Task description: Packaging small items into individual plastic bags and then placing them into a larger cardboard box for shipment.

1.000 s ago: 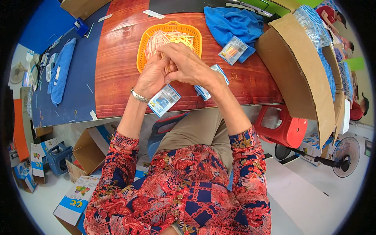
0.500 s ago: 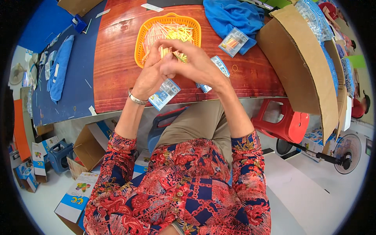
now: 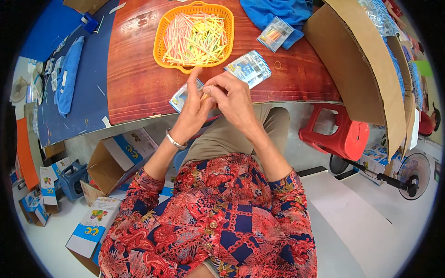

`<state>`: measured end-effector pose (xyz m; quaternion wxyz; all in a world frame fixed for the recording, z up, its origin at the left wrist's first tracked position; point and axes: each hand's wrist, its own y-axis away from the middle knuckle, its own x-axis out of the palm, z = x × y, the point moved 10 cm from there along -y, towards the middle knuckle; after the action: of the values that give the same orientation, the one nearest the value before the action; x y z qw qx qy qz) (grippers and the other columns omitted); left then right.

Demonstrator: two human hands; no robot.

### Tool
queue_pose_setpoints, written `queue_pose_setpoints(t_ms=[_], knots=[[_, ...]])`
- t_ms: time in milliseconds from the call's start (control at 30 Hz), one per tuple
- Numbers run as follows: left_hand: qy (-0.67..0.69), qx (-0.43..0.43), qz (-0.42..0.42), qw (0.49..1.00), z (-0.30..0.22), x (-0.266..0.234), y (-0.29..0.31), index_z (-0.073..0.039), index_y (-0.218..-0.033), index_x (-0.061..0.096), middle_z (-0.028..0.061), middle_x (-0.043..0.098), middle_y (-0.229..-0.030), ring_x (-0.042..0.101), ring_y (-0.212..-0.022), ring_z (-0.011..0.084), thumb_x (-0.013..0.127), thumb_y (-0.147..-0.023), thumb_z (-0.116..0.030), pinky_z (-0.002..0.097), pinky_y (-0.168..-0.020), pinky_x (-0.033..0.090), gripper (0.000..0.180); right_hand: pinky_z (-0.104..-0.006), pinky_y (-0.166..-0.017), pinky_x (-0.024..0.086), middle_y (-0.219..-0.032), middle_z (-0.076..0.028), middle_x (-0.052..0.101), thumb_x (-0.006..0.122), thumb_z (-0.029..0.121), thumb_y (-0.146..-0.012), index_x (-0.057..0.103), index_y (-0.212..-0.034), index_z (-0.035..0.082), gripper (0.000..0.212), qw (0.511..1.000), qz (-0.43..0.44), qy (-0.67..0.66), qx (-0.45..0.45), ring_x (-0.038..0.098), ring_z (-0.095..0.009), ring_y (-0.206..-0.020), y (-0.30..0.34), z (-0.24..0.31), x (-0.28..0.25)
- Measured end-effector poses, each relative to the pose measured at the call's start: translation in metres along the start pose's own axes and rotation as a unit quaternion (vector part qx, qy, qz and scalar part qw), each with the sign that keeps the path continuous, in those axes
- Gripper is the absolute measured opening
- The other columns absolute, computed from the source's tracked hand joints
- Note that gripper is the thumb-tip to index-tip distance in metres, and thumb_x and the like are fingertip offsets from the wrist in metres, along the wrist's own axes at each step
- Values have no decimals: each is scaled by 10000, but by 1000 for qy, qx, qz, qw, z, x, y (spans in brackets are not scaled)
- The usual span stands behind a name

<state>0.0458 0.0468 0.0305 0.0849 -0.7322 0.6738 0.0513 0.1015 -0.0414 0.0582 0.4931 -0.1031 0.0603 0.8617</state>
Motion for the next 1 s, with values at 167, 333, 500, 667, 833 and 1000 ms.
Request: queue_pose_setpoints(t_ms=[167, 333, 500, 667, 833, 1000], knots=[[-33, 17, -41, 998, 4, 1, 15, -54, -1460, 80, 145, 629, -1054, 641, -921, 269, 494, -1004, -56, 362, -755, 505, 616, -227, -628, 496, -846, -21, 632, 639, 79, -917, 686, -959, -18, 116, 999, -36, -21, 17, 613, -89, -734, 10, -16, 6], [112, -106, 56, 986, 28, 10, 21, -55, -1464, 56, 156, 609, -1048, 621, -850, 259, 481, -1008, -43, 328, -734, 494, 623, -222, -660, 488, -853, -17, 646, 642, 91, -918, 691, -962, -12, 122, 960, 78, -233, 135, 604, -72, -739, 18, -37, 27], [82, -17, 7, 996, 13, -4, 21, -31, -1450, 164, 157, 554, -1107, 579, -878, 236, 574, -961, -70, 323, -704, 481, 640, -238, -671, 500, -875, -23, 653, 633, 85, -924, 688, -956, -12, 116, 991, 22, -120, 57, 612, -76, -741, 10, -29, 12], [-358, -6, -172, 918, -5, -57, 24, -24, -1369, 376, 146, 535, -1120, 542, -962, 270, 734, -842, -161, 428, -774, 425, 652, -292, -684, 514, -877, -76, 637, 652, 22, -883, 670, -949, -12, 76, 988, -111, 44, -100, 636, -174, -766, -5, 11, -16], [-482, -44, -142, 864, 17, -62, 14, -58, -1234, 530, 129, 538, -1081, 503, -981, 315, 807, -741, -242, 466, -796, 341, 595, -345, -701, 512, -882, -132, 606, 687, -30, -812, 629, -957, -16, 157, 936, -98, 220, -255, 627, -291, -830, -1, 3, 10], [-420, -99, -77, 899, 36, -64, 15, -92, -1172, 571, 106, 544, -1060, 498, -978, 303, 812, -735, -246, 441, -763, 344, 522, -360, -698, 509, -891, -134, 602, 700, -30, -792, 606, -964, -20, 197, 920, -90, 245, -293, 618, -308, -843, 10, 1, 20]])
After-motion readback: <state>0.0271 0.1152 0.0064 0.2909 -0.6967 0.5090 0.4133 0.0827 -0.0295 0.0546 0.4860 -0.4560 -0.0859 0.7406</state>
